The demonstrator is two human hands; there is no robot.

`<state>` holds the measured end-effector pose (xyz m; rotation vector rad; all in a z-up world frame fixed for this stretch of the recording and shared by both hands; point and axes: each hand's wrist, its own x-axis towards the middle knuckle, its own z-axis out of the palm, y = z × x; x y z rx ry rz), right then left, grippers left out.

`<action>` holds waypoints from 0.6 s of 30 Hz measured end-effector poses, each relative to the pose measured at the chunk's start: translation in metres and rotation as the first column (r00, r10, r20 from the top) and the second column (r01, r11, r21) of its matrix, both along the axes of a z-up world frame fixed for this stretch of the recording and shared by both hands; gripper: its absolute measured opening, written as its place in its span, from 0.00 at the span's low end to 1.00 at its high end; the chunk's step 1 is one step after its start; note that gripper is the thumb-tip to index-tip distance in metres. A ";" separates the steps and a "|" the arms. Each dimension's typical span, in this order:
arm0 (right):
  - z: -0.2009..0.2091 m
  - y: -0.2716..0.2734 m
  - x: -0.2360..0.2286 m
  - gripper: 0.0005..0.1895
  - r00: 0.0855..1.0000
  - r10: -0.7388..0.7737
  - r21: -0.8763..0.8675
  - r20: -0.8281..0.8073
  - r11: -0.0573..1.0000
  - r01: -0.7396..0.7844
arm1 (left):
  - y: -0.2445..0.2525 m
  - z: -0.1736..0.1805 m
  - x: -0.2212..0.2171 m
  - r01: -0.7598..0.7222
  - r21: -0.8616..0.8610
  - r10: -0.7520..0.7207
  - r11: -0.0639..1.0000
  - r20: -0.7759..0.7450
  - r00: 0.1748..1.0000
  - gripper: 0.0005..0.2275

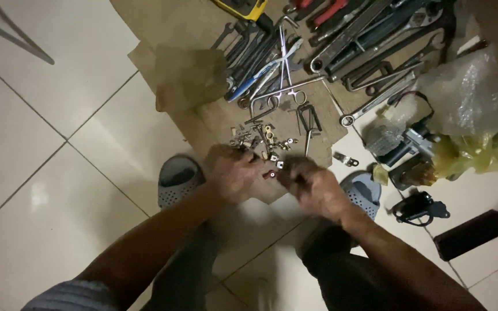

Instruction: The person unpacks a small plastic bag containing bubble wrap and a brown paper packet. They open the paper packet and pour out various small metal hardware items, including screws, nuts, and washers, onto a piece of cardboard on the floor.

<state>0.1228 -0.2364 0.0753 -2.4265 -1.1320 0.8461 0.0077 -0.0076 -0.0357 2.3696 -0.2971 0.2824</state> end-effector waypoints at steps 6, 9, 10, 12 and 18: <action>-0.027 0.000 0.042 0.14 0.621 -0.569 -0.027 -0.539 0.749 0.662 | 0.009 0.034 0.004 0.064 -0.311 -0.110 0.948 -0.134 0.985 0.14; -0.014 0.019 0.059 0.15 0.741 -0.627 -0.141 -0.241 0.778 0.613 | 0.000 0.021 0.002 0.060 0.274 0.036 0.960 -0.334 0.942 0.12; 0.018 0.039 0.064 0.13 0.587 -0.756 -0.332 -0.289 0.654 0.679 | -0.002 0.013 0.004 0.059 0.352 0.049 0.934 -0.291 0.955 0.08; 0.023 0.042 0.062 0.11 0.411 -0.862 -0.515 -0.297 0.507 0.691 | -0.003 0.005 0.005 0.054 0.428 0.058 0.902 -0.246 0.968 0.04; -0.058 -0.016 0.049 0.16 0.901 -0.430 -0.137 -0.063 0.898 0.419 | 0.008 0.022 -0.002 0.015 0.165 0.048 0.986 -0.375 0.926 0.06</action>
